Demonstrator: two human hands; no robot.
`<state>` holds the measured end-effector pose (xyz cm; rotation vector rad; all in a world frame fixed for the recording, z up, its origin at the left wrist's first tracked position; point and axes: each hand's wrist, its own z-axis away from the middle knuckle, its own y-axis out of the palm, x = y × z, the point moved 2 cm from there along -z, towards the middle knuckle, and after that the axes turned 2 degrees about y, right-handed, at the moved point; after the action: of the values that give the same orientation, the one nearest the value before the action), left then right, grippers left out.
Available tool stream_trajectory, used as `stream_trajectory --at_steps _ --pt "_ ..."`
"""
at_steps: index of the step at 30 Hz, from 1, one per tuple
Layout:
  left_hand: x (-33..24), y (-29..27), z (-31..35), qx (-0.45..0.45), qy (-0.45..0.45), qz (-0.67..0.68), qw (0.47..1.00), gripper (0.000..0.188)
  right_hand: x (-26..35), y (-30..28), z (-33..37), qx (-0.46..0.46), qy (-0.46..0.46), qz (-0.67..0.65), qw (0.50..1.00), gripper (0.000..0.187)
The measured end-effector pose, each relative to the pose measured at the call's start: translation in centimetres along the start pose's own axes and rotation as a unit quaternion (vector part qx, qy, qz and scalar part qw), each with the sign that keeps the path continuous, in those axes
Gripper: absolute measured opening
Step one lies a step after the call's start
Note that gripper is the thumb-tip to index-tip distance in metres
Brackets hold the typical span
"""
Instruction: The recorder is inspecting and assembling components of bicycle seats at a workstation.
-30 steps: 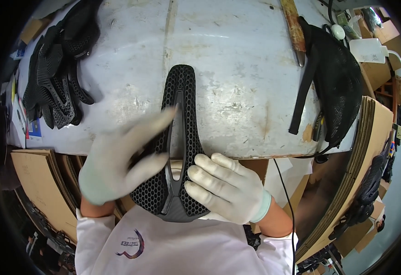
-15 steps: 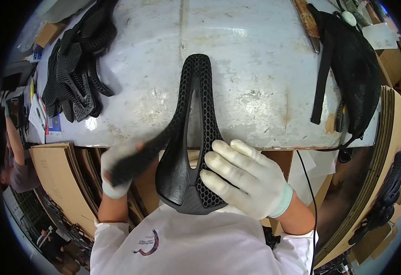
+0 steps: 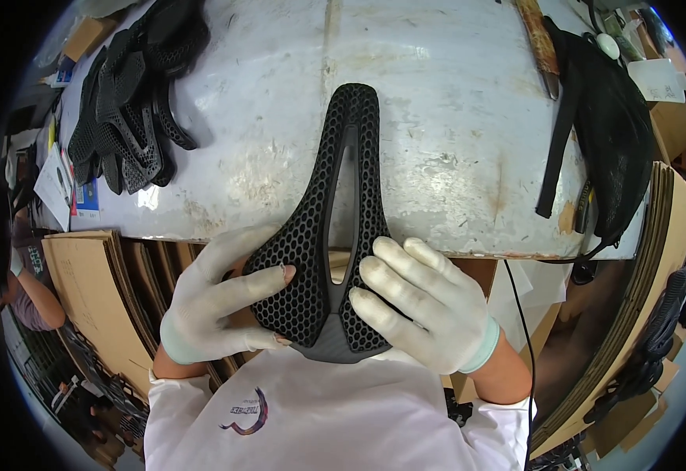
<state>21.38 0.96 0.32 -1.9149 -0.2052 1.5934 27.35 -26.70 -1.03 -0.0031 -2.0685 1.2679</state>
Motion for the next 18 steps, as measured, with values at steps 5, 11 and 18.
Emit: stream_trajectory --at_steps 5,11,18 --pt "-0.6 -0.8 -0.9 0.019 0.013 -0.013 1.000 0.067 0.0 -0.3 -0.2 0.013 0.009 -0.007 1.000 0.029" --pt "-0.2 -0.1 -0.6 0.014 0.021 -0.011 1.000 0.066 -0.1 0.1 0.3 0.008 0.009 0.000 1.000 0.029" --pt "0.8 1.2 0.2 0.017 0.031 0.086 0.996 0.084 -0.4 0.3 -0.3 -0.003 -0.028 -0.018 0.999 0.031"
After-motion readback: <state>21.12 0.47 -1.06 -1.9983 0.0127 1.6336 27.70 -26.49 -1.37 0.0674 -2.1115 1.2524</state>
